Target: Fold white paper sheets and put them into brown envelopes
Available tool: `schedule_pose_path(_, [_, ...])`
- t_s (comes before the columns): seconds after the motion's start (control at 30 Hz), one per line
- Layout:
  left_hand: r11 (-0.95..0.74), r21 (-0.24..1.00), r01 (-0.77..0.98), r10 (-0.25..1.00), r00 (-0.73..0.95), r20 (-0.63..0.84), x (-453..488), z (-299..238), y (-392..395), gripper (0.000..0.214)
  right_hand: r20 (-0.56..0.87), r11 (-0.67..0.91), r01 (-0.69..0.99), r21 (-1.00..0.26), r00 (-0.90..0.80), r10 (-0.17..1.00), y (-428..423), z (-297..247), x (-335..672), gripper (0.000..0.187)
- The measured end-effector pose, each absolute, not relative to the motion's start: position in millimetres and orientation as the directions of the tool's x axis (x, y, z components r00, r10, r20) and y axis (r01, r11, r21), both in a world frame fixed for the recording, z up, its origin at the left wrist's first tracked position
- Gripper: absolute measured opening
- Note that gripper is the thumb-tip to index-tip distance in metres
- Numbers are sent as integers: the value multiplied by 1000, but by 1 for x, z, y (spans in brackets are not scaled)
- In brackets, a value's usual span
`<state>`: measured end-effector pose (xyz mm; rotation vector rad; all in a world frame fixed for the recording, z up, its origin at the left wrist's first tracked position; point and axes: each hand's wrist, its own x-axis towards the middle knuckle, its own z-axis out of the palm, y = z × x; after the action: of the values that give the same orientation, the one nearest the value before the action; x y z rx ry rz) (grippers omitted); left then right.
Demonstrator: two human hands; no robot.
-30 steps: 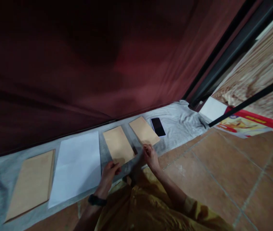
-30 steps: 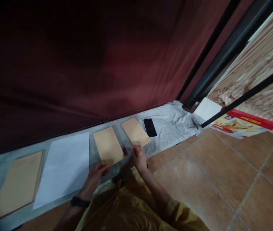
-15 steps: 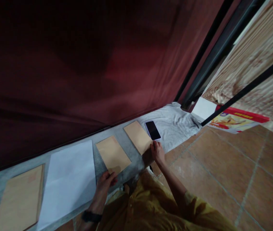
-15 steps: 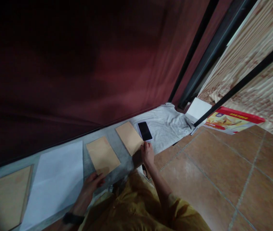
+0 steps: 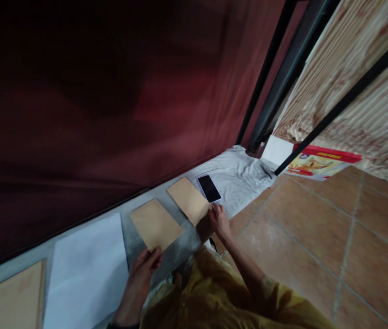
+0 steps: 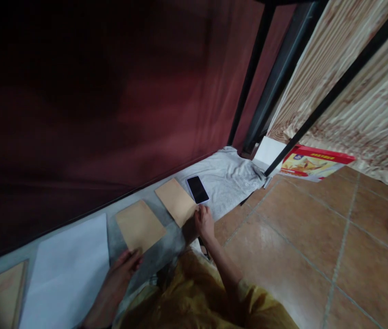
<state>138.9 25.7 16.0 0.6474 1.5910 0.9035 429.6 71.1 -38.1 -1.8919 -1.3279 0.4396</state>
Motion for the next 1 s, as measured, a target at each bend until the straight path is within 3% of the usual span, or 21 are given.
schedule_pose_path(0.1, [539, 822, -184, 826, -73, -558, 154, 35, 34, 50, 122, -116, 487, -866, 430, 895, 62, -33, 423, 36])
schedule_pose_path(0.2, [531, 824, -199, 838, -24, -546, 174, 41, 40, 53, -52, -117, 181, -977, 329, 943, 54, -26, 407, 41])
schedule_pose_path(0.27, [530, 829, -179, 844, 9, -537, 187, 39, 43, 52, -166, -162, -37, -986, 216, 962, 51, -21, 396, 48])
schedule_pose_path(0.33, [523, 838, -155, 850, 24, -526, 200, 34, 48, 46, -193, -173, -130, -976, 170, 966, 54, -17, 388, 48])
schedule_pose_path(0.47, [518, 847, -122, 855, 30, -519, 219, 24, 64, 43, -122, -128, 9, -992, 246, 962, 70, -10, 394, 34])
schedule_pose_path(0.6, [516, 853, -78, 856, 16, -517, 238, 16, 86, 49, -116, -197, 207, -958, 346, 931, 92, -9, 415, 27])
schedule_pose_path(1.0, [525, 850, 55, 851, -59, -522, 274, -10, 104, 40, -136, -287, 363, -886, 388, 912, 90, -33, 450, 29])
